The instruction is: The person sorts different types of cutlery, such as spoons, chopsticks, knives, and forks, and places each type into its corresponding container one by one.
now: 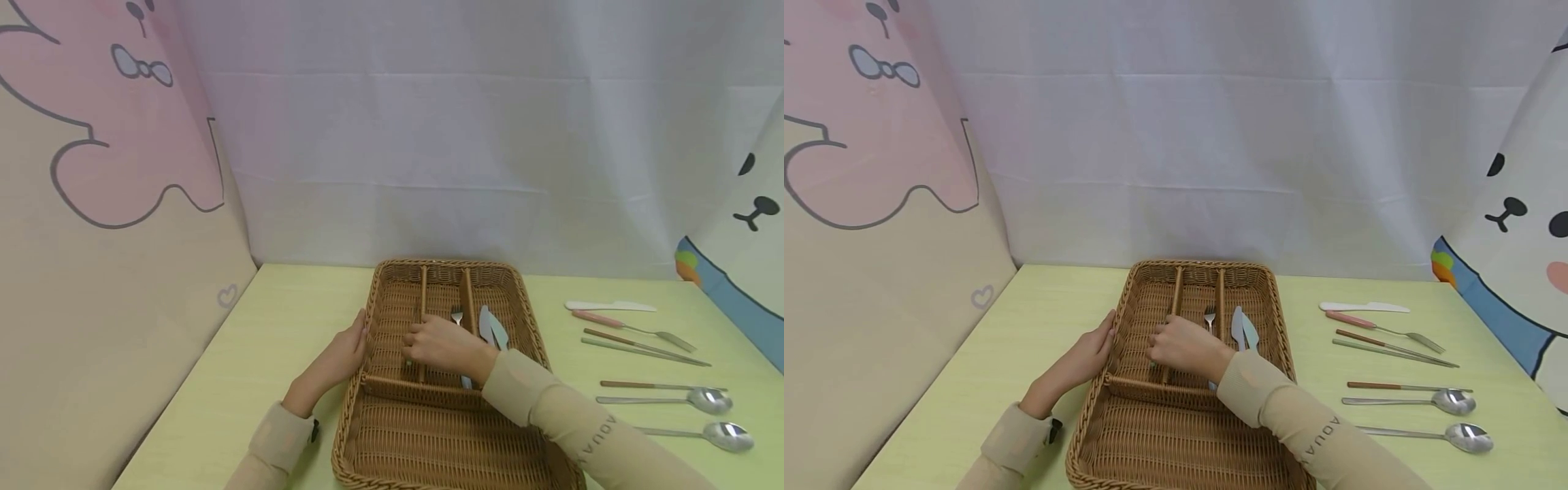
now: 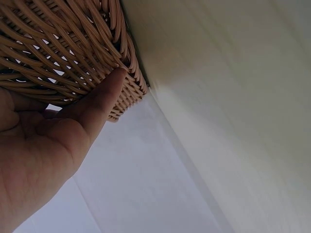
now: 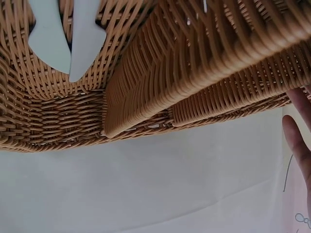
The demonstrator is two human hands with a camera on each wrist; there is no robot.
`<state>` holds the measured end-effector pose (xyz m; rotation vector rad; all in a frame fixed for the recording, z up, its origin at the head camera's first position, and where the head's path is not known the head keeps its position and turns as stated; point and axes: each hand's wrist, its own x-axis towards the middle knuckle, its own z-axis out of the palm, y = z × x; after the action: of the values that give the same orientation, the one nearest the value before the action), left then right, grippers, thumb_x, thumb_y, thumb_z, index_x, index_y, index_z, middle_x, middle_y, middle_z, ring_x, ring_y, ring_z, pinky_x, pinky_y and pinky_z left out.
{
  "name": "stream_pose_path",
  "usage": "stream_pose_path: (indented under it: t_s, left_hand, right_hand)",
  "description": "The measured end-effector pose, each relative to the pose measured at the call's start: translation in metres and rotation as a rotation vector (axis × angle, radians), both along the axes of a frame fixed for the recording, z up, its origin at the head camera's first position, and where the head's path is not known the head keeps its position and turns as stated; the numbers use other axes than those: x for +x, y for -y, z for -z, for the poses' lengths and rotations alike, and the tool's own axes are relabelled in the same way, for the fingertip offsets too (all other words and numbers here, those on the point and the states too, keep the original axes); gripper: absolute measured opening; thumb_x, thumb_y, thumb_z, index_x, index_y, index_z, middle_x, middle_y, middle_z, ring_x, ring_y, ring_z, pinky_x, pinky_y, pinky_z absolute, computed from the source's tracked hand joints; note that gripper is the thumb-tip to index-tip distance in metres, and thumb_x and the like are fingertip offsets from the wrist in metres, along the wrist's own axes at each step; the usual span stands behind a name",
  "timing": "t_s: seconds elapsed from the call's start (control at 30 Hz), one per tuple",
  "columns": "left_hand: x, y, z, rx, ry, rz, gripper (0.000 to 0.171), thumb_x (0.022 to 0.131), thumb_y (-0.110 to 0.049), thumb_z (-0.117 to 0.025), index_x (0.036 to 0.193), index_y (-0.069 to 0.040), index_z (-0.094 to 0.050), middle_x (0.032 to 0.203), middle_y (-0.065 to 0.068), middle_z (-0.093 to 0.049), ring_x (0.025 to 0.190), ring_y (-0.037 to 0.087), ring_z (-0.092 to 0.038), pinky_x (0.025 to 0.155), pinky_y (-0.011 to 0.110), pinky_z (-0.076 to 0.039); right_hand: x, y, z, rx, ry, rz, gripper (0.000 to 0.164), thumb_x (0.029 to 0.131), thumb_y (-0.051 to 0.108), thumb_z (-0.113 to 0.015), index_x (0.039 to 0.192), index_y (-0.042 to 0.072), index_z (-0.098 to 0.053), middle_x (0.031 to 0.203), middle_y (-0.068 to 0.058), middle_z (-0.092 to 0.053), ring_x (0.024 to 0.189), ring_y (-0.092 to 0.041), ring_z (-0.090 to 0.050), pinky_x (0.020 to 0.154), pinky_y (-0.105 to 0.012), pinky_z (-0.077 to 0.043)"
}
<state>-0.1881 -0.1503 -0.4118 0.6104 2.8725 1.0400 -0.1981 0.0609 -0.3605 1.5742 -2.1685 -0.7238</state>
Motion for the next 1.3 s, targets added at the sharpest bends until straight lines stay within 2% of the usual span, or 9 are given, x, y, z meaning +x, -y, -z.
stream_pose_path:
  t_s: [0.23,0.47,0.63,0.77,1.03,1.07,1.17,1.23,1.3]
  left_hand:
    - [0.001,0.001,-0.001,0.011,0.024,0.006,0.050,0.102,-0.013,-0.023,0.141,0.011,-0.004,0.046,-0.006,-0.034,0.036,0.006,-0.024,0.076,0.040,-0.048]
    - [0.001,0.001,-0.001,0.023,0.031,0.010,0.050,0.102,-0.014,-0.023,0.141,0.011,-0.005,0.047,-0.006,-0.034,0.036,0.006,-0.023,0.083,0.042,-0.046]
    - [0.001,0.001,-0.002,0.020,0.028,0.010,0.050,0.102,-0.014,-0.023,0.141,0.011,-0.005,0.045,-0.007,-0.032,0.036,0.005,-0.023,0.078,0.040,-0.047]
    - [0.001,0.001,-0.002,0.017,0.025,0.006,0.050,0.101,-0.014,-0.023,0.140,0.012,-0.005,0.048,-0.005,-0.035,0.036,0.005,-0.023,0.080,0.041,-0.047]
    - [-0.001,0.000,-0.001,-0.005,0.014,0.003,0.049,0.101,-0.012,-0.023,0.140,0.012,-0.004,0.060,0.003,-0.045,0.039,0.008,-0.028,0.090,0.045,-0.044]
    - [-0.001,0.000,-0.001,-0.009,0.014,0.003,0.049,0.101,-0.012,-0.023,0.140,0.012,-0.004,0.062,0.006,-0.047,0.039,0.011,-0.030,0.092,0.045,-0.044]
    - [0.000,0.000,-0.002,-0.014,-0.011,-0.002,0.049,0.101,-0.012,-0.023,0.140,0.013,-0.007,0.088,0.024,-0.060,0.059,0.020,-0.054,0.099,0.049,-0.040]
    - [0.000,0.000,-0.002,-0.015,-0.021,-0.004,0.049,0.101,-0.012,-0.023,0.140,0.013,-0.007,0.111,0.035,-0.055,0.079,0.028,-0.059,0.101,0.050,-0.037]
    - [0.001,0.000,-0.003,-0.014,-0.029,-0.004,0.048,0.101,-0.012,-0.023,0.139,0.014,-0.008,0.122,0.038,-0.048,0.093,0.031,-0.058,0.101,0.051,-0.036]
  right_hand:
    - [0.000,0.005,0.004,0.018,0.065,0.030,0.020,0.078,0.017,-0.067,0.097,0.024,-0.069,0.094,0.012,-0.069,0.078,-0.001,-0.059,0.070,-0.019,-0.049]
    - [0.001,0.007,0.010,0.011,0.157,0.069,0.014,0.078,0.011,-0.067,0.089,0.020,-0.068,0.085,0.008,-0.067,0.075,-0.004,-0.058,0.074,-0.018,-0.052]
    - [0.001,0.006,0.012,-0.018,0.206,0.100,0.016,0.077,0.010,-0.068,0.091,0.019,-0.069,0.085,0.006,-0.067,0.072,-0.005,-0.059,0.069,-0.017,-0.053]
    - [0.001,0.006,0.013,-0.026,0.217,0.104,0.017,0.078,0.010,-0.068,0.092,0.018,-0.069,0.086,0.006,-0.067,0.072,-0.006,-0.059,0.068,-0.017,-0.053]
    - [0.002,0.008,0.016,0.008,0.218,0.133,0.020,0.080,0.015,-0.066,0.099,0.020,-0.069,0.098,0.006,-0.067,0.082,-0.009,-0.060,0.080,-0.024,-0.051]
    - [0.002,0.008,0.016,0.015,0.216,0.140,0.022,0.079,0.015,-0.066,0.100,0.021,-0.069,0.101,0.006,-0.067,0.084,-0.009,-0.060,0.082,-0.025,-0.050]
    - [0.002,0.009,0.017,0.022,0.220,0.154,0.026,0.078,0.016,-0.067,0.104,0.022,-0.068,0.106,0.006,-0.066,0.088,-0.010,-0.059,0.086,-0.026,-0.048]
    - [0.002,0.008,0.017,0.023,0.222,0.156,0.027,0.078,0.015,-0.067,0.104,0.022,-0.068,0.105,0.006,-0.066,0.089,-0.010,-0.059,0.087,-0.026,-0.048]
    - [0.002,0.008,0.018,0.017,0.226,0.157,0.026,0.078,0.014,-0.067,0.104,0.022,-0.067,0.104,0.006,-0.065,0.089,-0.010,-0.059,0.087,-0.026,-0.048]
